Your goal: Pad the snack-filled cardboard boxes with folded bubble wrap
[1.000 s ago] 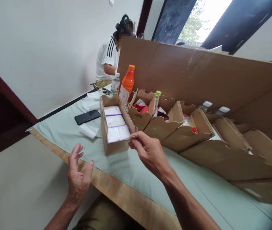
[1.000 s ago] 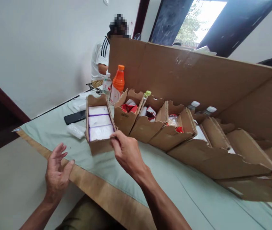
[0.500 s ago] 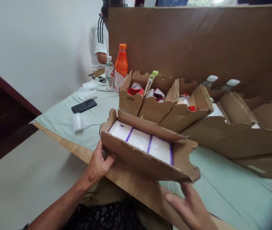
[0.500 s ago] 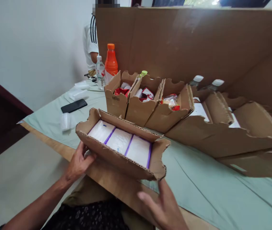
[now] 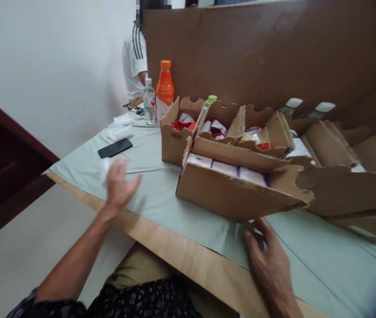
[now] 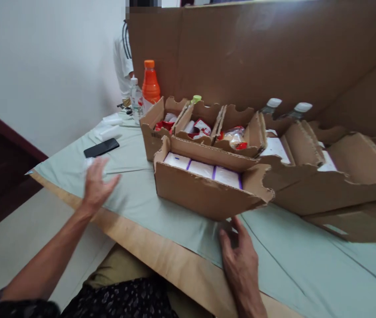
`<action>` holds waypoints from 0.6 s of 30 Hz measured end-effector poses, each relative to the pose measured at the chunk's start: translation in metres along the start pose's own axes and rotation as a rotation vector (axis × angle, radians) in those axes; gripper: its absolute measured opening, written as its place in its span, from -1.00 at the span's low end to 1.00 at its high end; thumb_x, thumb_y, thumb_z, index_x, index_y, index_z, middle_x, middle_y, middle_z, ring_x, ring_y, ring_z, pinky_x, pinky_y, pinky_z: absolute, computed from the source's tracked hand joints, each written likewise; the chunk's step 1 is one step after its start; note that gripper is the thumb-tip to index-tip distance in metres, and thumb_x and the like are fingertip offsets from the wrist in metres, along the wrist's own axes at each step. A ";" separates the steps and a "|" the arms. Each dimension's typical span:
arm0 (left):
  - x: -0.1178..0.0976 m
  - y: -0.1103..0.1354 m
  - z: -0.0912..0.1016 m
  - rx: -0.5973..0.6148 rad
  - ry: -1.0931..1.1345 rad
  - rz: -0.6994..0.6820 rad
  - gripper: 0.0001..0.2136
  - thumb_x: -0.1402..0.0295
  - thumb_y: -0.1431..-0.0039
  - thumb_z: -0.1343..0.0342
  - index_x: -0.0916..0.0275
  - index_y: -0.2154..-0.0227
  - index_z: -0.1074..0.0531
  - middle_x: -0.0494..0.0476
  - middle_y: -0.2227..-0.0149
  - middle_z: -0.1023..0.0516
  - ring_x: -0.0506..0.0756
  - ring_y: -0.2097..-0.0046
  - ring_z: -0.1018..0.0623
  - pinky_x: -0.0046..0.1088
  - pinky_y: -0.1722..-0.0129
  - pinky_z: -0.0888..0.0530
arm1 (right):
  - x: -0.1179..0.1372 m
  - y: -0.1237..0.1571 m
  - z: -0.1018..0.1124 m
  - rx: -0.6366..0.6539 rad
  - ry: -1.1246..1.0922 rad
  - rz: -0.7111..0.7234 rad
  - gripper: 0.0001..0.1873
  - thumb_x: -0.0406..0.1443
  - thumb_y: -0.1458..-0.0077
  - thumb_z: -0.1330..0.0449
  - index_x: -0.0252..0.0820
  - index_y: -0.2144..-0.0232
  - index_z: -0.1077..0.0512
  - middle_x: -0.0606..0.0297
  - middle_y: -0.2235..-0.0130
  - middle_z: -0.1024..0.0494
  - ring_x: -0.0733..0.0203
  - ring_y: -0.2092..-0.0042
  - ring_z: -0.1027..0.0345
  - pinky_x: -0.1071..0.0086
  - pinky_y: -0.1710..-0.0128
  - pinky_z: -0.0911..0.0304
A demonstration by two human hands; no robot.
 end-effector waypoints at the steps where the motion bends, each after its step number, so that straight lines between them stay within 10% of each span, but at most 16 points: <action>1: 0.020 -0.003 0.014 -0.051 -0.096 0.068 -0.31 0.12 -0.07 -0.26 0.36 -0.22 -0.33 0.55 -0.32 -0.31 0.54 -0.40 -0.22 0.23 -0.37 -0.10 | -0.005 0.007 0.000 0.009 0.002 0.021 -0.43 0.01 -0.18 -0.15 -0.14 -0.13 -0.47 -0.01 -0.15 -0.56 -0.14 -0.08 -0.51 0.19 0.32 -0.45; 4: 0.068 -0.010 0.038 -0.009 -0.275 0.277 -0.12 0.00 -0.01 -0.32 0.44 -0.29 -0.21 0.66 -0.24 -0.39 0.72 -0.32 -0.26 0.44 -0.25 -0.15 | -0.006 0.019 -0.001 -0.018 0.001 0.145 -0.65 -0.07 -0.24 -0.14 -0.10 0.11 -0.59 0.05 -0.08 -0.60 -0.11 -0.11 -0.49 0.06 0.05 -0.48; 8: 0.084 -0.011 0.047 0.013 -0.250 0.392 -0.35 0.19 -0.10 -0.25 0.27 -0.24 -0.27 0.35 -0.04 -0.56 0.68 -0.22 -0.40 0.51 -0.18 -0.22 | 0.020 0.016 -0.010 0.063 -0.005 0.344 -0.72 -0.17 -0.30 -0.13 -0.09 0.14 -0.62 0.11 0.09 -0.68 -0.04 0.01 -0.56 -0.03 -0.08 -0.44; 14: 0.034 0.024 0.068 -0.201 -0.001 0.455 -0.49 0.12 -0.14 -0.25 -0.01 -0.18 -0.43 0.00 0.09 -0.60 0.32 0.03 -0.60 0.07 -0.14 -0.49 | 0.057 0.006 -0.031 0.319 -0.091 0.399 -0.48 -0.24 -0.22 -0.15 -0.13 -0.22 -0.45 0.04 -0.19 -0.56 -0.09 -0.22 -0.44 -0.09 -0.23 -0.36; 18: -0.024 0.074 0.048 0.036 0.526 0.554 -0.49 0.07 -0.10 -0.32 0.18 -0.07 -0.52 0.10 0.17 -0.68 0.20 0.16 -0.63 -0.22 0.07 -0.57 | 0.068 0.028 -0.033 0.431 -0.319 0.273 -0.46 -0.16 -0.26 -0.19 -0.03 -0.26 -0.40 0.05 -0.27 -0.48 -0.07 -0.28 -0.37 -0.04 -0.21 -0.37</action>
Point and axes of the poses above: each hand's wrist, its own y-axis away from the middle knuckle, its own z-axis out of the back of the hand, x = y × z, the point moved 2 cm from there along -y, towards the middle knuckle
